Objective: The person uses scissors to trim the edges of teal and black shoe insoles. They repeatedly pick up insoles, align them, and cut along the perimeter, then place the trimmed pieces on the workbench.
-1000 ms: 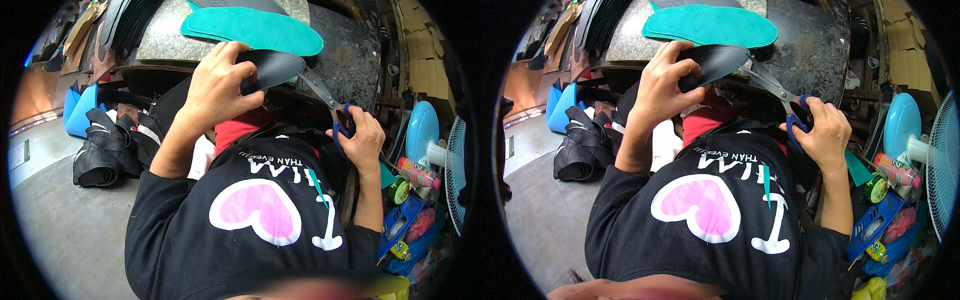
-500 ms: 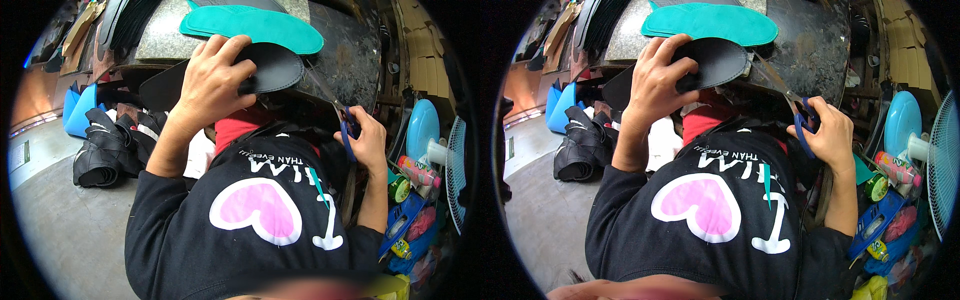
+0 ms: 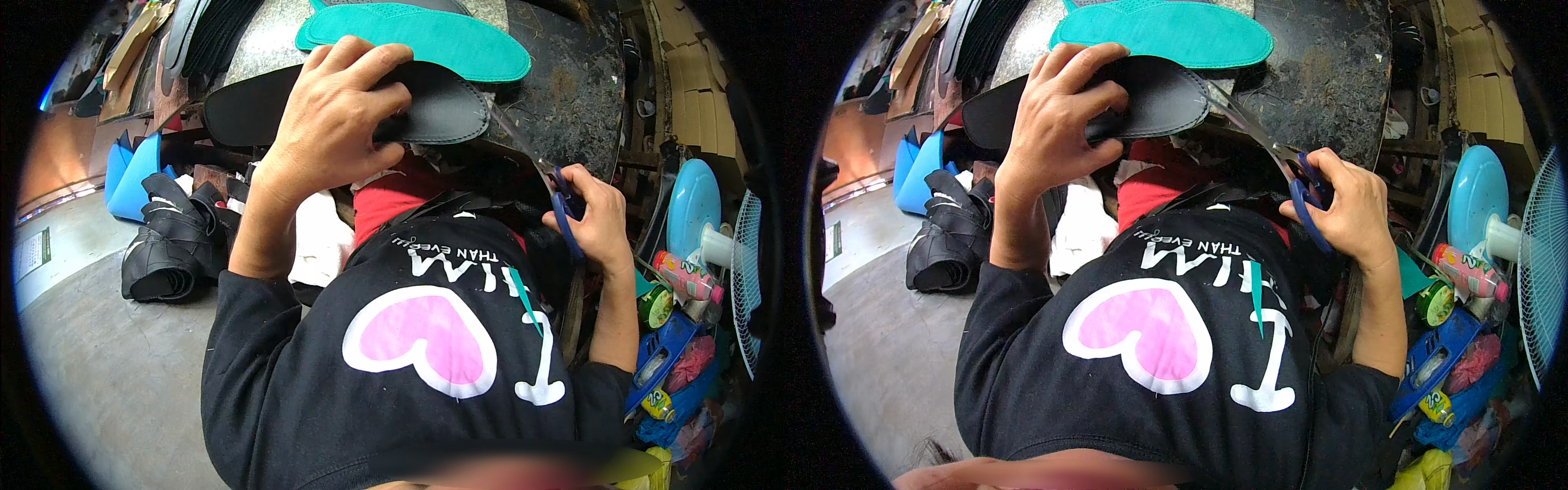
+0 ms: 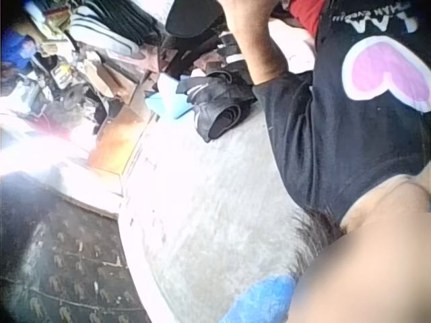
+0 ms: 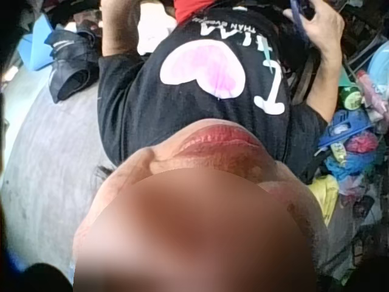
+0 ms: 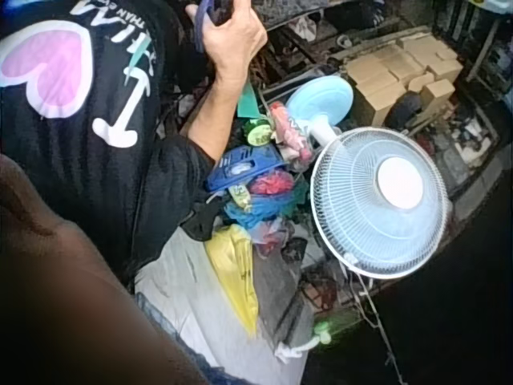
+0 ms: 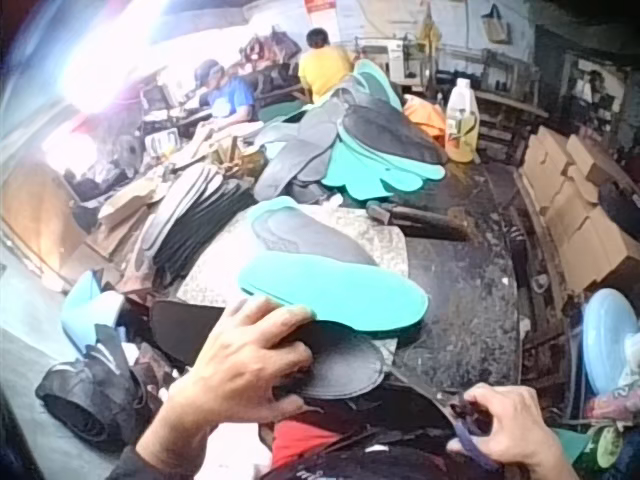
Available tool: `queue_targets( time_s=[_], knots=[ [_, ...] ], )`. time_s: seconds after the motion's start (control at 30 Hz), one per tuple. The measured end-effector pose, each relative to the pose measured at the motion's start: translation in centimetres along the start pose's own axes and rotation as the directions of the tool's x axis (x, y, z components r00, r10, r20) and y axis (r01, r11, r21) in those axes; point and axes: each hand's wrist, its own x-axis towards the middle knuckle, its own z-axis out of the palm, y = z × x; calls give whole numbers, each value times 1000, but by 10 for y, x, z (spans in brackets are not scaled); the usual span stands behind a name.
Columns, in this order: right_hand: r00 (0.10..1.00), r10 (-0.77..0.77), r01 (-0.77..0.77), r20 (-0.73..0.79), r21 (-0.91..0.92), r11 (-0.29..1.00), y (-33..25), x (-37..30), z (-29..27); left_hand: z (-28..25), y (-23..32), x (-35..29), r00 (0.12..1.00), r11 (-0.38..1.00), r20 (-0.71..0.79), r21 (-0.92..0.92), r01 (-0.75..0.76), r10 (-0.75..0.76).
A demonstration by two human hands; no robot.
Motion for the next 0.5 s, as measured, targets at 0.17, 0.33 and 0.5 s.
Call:
queue_targets(
  time_s=[0.17, 0.33, 0.5],
  knots=[
    [990, -81, 61, -112, -170, 983, -1, -1, 0, -2, 0, 1, 1000, 1000, 11, 9, -14, 14],
    [997, -47, 45, 54, 38, 998, 5, 1, -8, -4, -1, 2, 999, 997, -15, 55, -49, 50],
    [984, 6, -43, 176, 203, 978, 7, 3, -8, -2, -2, 2, 997, 997, 0, 16, -71, 71]
  ],
)
